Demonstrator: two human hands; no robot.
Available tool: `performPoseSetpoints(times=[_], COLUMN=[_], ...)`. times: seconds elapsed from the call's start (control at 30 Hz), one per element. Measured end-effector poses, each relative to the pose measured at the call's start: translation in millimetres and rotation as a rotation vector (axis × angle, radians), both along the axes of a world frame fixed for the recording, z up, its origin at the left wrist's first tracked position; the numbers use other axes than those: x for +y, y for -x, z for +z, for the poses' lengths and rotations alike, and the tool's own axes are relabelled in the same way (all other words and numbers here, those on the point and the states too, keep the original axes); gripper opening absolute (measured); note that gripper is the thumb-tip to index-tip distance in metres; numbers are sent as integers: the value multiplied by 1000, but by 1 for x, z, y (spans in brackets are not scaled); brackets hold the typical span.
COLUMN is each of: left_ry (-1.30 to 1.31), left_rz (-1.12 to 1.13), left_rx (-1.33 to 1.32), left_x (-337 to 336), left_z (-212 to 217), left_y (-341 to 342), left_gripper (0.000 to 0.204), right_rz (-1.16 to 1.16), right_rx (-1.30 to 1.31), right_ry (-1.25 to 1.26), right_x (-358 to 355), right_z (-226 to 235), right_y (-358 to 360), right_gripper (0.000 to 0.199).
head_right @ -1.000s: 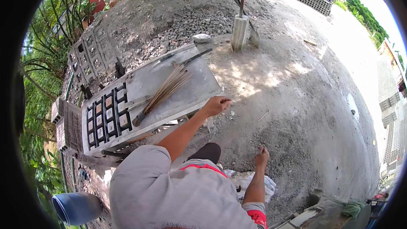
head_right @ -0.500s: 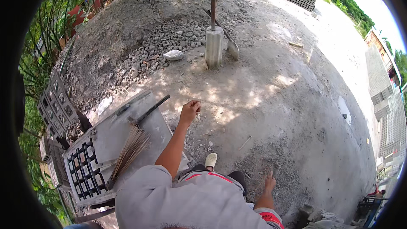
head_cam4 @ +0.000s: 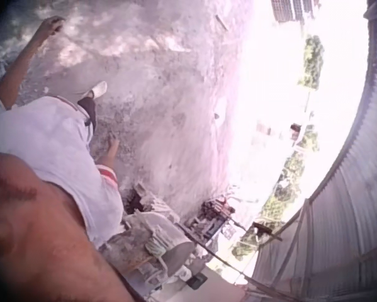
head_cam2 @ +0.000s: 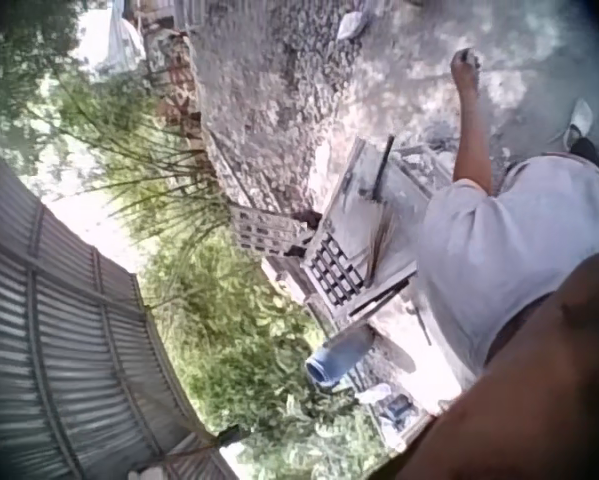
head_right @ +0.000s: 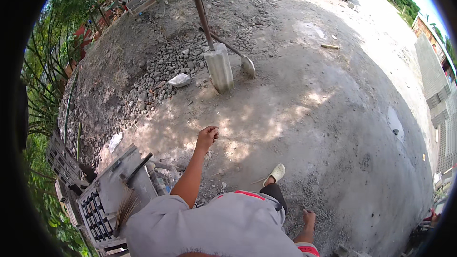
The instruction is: Release cured concrete blocks from metal molds using a hammer and lever.
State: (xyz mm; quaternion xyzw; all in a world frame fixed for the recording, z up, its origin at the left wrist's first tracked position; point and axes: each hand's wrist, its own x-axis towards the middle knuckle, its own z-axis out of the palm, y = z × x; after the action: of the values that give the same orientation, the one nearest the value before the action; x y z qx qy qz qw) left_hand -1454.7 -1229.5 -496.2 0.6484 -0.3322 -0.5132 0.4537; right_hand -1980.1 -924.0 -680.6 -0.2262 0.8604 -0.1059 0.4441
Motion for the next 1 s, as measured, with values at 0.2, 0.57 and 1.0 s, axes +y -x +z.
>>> performPoseSetpoints(times=[0.2,0.57,1.0], left_ry=[-24,-81,-556], left_rz=[-537,-913,-1115], left_rx=[-616,-855,-879], left_x=[-118,-275,-416], left_z=[-22,-71,-185], left_y=[154,295,319], left_gripper=[31,34,22], right_rz=[24,-103,344], right_rx=[-819,-665,-99], right_ry=[-48,366,312], right_x=[-156,-351,-506], right_z=[59,72,42], right_y=[36,110,167], right_gripper=[37,25,17])
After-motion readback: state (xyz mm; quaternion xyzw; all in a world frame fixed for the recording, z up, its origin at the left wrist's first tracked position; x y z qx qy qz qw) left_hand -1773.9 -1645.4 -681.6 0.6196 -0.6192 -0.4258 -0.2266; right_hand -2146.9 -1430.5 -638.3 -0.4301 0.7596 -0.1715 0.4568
